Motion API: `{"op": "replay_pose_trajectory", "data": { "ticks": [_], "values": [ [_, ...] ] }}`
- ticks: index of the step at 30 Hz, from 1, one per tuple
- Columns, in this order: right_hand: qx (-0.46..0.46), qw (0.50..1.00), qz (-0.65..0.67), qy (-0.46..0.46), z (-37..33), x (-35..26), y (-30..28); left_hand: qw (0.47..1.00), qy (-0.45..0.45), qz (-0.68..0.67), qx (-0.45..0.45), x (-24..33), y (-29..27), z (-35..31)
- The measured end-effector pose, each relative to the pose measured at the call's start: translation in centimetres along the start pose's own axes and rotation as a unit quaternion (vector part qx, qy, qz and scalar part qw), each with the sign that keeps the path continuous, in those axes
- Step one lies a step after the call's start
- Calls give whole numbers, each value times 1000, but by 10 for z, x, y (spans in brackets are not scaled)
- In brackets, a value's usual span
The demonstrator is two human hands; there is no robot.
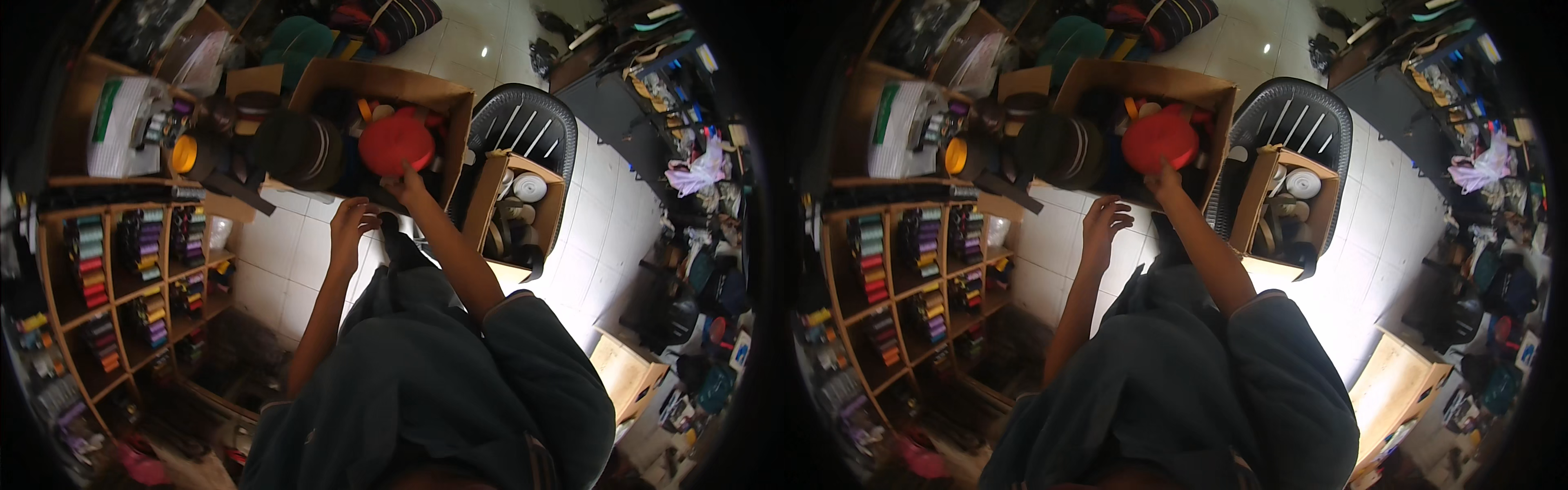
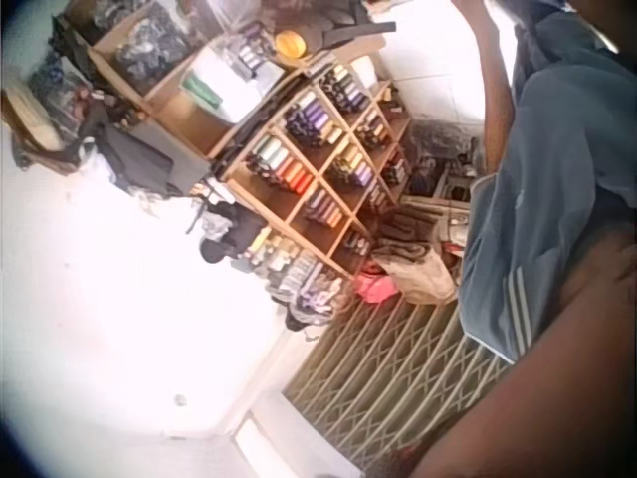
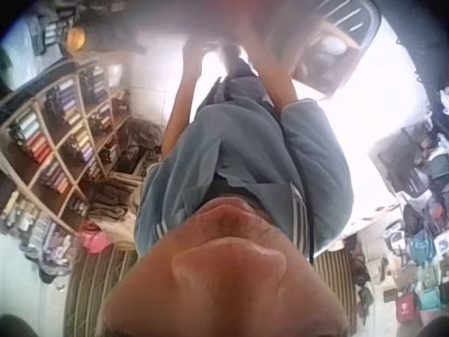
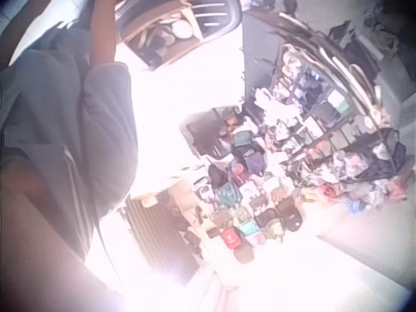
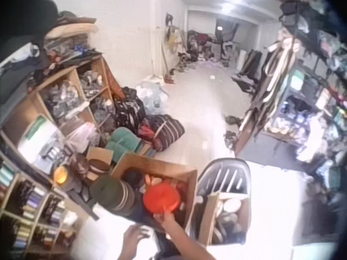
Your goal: The person takes rolls of colorful straps from storage boxes and organizes them on a shelf, handling rolls of blue, white, teal, pink, and red straps.
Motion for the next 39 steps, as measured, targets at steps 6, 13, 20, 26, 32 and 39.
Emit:
{"op": "replay_pose_trajectory", "data": {
  "ticks": [6, 13, 20, 26, 32, 39],
  "values": [
    [186, 979, -82, -2, -38, -5, 20, 999, -9, 32, 7, -8, -10, 56],
    [135, 988, -70, -9, -31, -6, 3, 979, -184, 28, 89, -85, -12, 137],
    [101, 966, -238, 6, -35, -1, -6, 942, -301, 66, 130, -160, -31, 175],
    [36, 730, -661, -169, -5, -5, 7, 967, -244, 71, 17, -160, -26, 190],
    [57, 681, -690, -239, -48, -41, 23, 934, -355, -28, -8, -169, -9, 179],
    [144, 815, -542, -147, -64, -99, 7, 942, -331, -34, 46, -181, -42, 199]
  ]
}}
Point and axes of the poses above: each hand's wrist, its own z-axis towards the middle knuckle, its own y-axis out of the palm, x = y × z, the point moved 7 cm from there along z, towards the middle knuckle, and after that the axes turned 2 degrees about y, right-handed, at the moved point
